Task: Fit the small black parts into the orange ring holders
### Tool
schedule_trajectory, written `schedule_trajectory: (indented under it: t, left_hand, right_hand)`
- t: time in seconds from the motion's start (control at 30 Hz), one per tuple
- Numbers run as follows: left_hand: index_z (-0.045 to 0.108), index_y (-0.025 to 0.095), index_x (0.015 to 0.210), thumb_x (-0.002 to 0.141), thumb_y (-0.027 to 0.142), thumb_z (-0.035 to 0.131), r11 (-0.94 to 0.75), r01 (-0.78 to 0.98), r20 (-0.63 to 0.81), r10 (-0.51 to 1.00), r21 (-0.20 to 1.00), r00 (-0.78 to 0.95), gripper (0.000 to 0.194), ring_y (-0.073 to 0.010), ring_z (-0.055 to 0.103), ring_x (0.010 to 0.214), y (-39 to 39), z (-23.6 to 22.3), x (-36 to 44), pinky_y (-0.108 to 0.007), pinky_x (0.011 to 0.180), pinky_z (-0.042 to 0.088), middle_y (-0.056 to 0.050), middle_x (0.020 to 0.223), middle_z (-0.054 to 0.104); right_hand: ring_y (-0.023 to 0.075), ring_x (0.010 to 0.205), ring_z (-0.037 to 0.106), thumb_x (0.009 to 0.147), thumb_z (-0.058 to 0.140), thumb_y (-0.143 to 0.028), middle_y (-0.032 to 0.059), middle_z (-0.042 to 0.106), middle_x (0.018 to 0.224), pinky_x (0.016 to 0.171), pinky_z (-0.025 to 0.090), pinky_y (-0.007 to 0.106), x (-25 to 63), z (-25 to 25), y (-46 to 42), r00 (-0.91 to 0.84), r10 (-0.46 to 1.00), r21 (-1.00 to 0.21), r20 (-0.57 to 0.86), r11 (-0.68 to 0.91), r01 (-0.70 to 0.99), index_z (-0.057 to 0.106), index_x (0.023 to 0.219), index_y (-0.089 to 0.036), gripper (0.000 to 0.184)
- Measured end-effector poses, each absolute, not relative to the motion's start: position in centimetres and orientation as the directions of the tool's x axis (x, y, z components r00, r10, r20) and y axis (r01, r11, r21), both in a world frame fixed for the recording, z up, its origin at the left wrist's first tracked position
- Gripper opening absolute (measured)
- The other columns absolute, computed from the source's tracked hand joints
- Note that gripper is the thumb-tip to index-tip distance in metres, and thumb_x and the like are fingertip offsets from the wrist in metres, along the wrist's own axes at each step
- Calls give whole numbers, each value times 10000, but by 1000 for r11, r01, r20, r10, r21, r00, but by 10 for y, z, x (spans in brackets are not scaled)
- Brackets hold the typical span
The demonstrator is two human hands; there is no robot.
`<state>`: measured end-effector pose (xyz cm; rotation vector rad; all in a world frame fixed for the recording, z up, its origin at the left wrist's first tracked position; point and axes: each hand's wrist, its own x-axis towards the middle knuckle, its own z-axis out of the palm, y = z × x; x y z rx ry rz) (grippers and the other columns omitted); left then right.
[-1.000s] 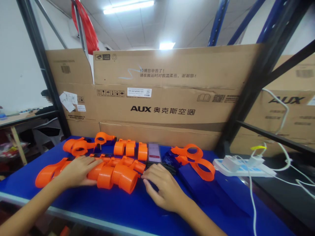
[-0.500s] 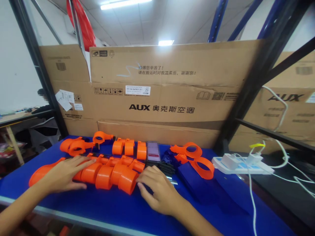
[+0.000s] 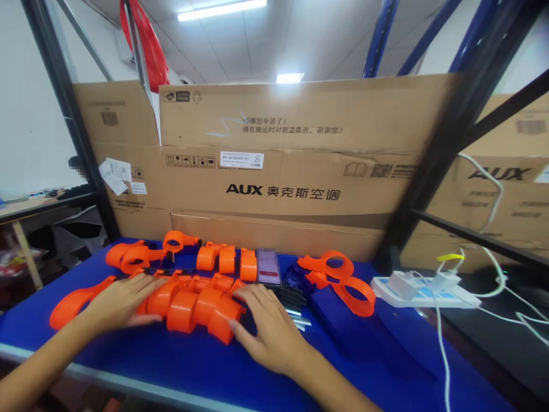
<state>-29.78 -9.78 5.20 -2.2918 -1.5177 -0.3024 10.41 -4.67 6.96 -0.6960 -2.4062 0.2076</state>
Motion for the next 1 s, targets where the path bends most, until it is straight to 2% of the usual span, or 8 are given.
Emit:
schedule_trajectory:
  t: [0.17, 0.3, 0.4, 0.5, 0.63, 0.8, 0.9, 1.0]
  left_hand:
    - [473, 236, 1493, 890, 646, 556, -347, 907, 357, 837, -240, 415, 734, -374, 668, 1143, -94, 53, -289, -463, 870, 573, -146, 1333, 671]
    - [567, 241, 1400, 893, 611, 557, -370, 893, 384, 808, -258, 446, 628, -346, 701, 1058, -90, 53, -288, -415, 828, 582, -122, 1230, 716]
    - [606, 241, 1351, 863, 625, 594, -376, 887, 426, 780, -268, 459, 622, -342, 707, 1026, -89, 58, -292, -380, 773, 583, -121, 1192, 723]
    - [614, 220, 1335, 857, 652, 595, -369, 886, 433, 775, -280, 459, 644, -348, 709, 1004, -89, 66, -299, -409, 771, 586, -127, 1180, 724]
    - [627, 201, 1327, 821, 687, 619, -344, 898, 457, 775, -275, 437, 702, -365, 702, 1045, -92, 81, -308, -453, 852, 578, -134, 1196, 724]
    - [602, 177, 1369, 805, 689, 653, -279, 880, 479, 755, -385, 449, 763, -374, 687, 1099, -100, 107, -306, -455, 857, 578, -180, 1238, 705]
    - [573, 178, 1393, 818, 662, 666, -308, 845, 482, 713, -437, 509, 757, -365, 682, 1097, -102, 126, -295, -430, 811, 584, -179, 1262, 690]
    - [586, 189, 1359, 811, 620, 700, -368, 823, 510, 653, -433, 560, 706, -352, 681, 1083, -103, 145, -279, -437, 864, 576, -165, 1243, 695]
  right_hand:
    - [295, 1132, 567, 966, 561, -317, 114, 645, 1285, 970, 461, 468, 99, 72, -45, -669, 567, -332, 481, 824, 460, 584, 1304, -214, 354]
    - [304, 1167, 561, 965, 564, -349, 114, 632, 1326, 1015, 451, 505, 99, 71, -45, -688, 586, -354, 428, 809, 469, 582, 1338, -218, 396]
    - [337, 1276, 514, 905, 656, -461, 127, 564, 1443, 1079, 421, 537, 98, 68, -50, -702, 589, -371, 400, 805, 464, 534, 1422, -220, 583]
    - [364, 1359, 461, 839, 724, -492, 133, 502, 1516, 1126, 391, 551, 93, 62, -54, -711, 603, -391, 363, 791, 471, 462, 1501, -232, 758]
    - [346, 1365, 476, 869, 669, -397, 139, 500, 1522, 1135, 402, 518, 87, 57, -55, -724, 610, -423, 321, 777, 467, 430, 1527, -214, 723]
    - [330, 1340, 503, 884, 635, -397, 140, 519, 1497, 1134, 408, 493, 79, 60, -54, -774, 562, -452, 292, 794, 406, 425, 1523, -203, 700]
    - [328, 1311, 525, 893, 622, -419, 142, 534, 1472, 1122, 414, 490, 69, 61, -55, -789, 536, -460, 300, 806, 373, 414, 1523, -206, 697]
    - [326, 1272, 550, 894, 624, -434, 151, 559, 1429, 1102, 425, 479, 55, 60, -55, -797, 520, -464, 306, 813, 352, 424, 1509, -196, 689]
